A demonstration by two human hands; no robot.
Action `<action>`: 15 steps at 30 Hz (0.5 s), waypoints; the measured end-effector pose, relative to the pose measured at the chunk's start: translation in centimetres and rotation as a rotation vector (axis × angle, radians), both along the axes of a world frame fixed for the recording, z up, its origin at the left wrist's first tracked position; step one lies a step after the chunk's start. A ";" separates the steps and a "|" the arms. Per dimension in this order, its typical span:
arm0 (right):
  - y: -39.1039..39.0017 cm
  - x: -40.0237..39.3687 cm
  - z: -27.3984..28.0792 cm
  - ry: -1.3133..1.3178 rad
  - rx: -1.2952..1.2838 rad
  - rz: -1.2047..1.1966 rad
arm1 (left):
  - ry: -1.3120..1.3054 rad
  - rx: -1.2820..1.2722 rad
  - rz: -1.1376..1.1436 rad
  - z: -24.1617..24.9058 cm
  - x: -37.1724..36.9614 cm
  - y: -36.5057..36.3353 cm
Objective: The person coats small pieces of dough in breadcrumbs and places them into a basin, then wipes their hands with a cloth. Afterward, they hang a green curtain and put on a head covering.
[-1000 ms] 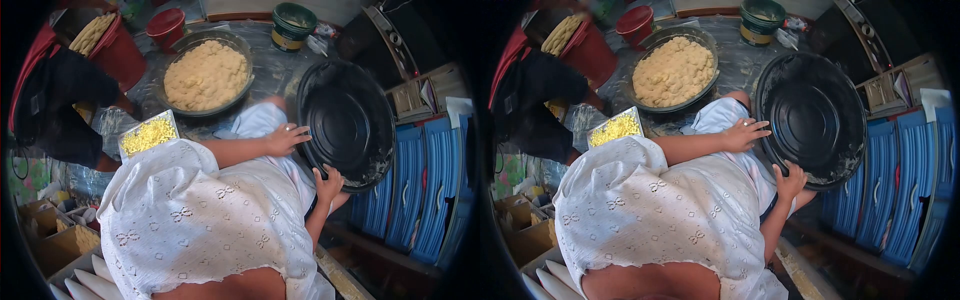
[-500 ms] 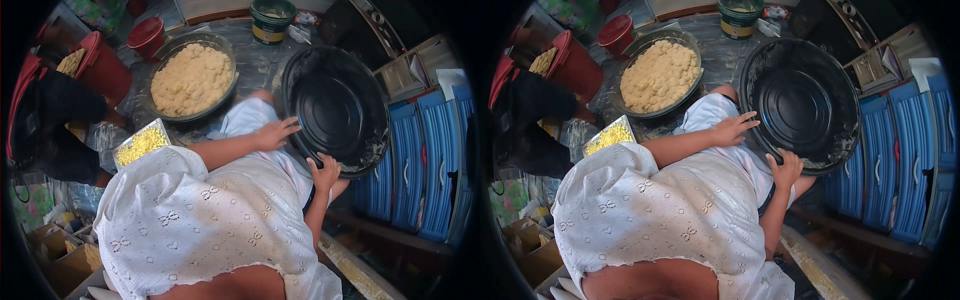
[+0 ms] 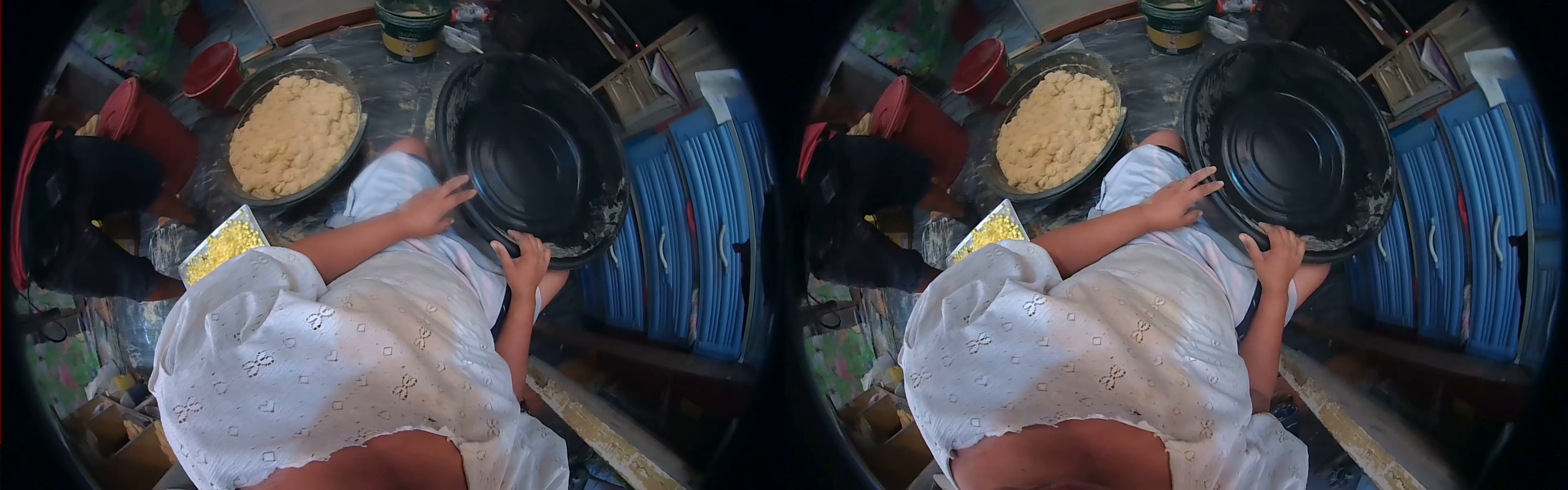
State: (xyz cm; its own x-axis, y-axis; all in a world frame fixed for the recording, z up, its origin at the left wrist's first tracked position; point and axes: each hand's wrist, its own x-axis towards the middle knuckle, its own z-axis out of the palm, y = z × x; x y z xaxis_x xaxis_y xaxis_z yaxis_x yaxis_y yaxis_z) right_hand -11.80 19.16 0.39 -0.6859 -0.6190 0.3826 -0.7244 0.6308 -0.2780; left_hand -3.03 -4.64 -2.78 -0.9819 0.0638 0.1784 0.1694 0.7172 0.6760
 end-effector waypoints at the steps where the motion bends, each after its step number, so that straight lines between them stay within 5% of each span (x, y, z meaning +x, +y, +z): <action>1: 0.0 0.0 0.0 0.012 -0.004 0.009 | 0.005 -0.009 0.009 -0.1 0.0 0.0; 15: 0.0 0.0 0.0 -0.001 -0.006 -0.001 | 0.005 0.012 0.001 0.1 0.0 0.0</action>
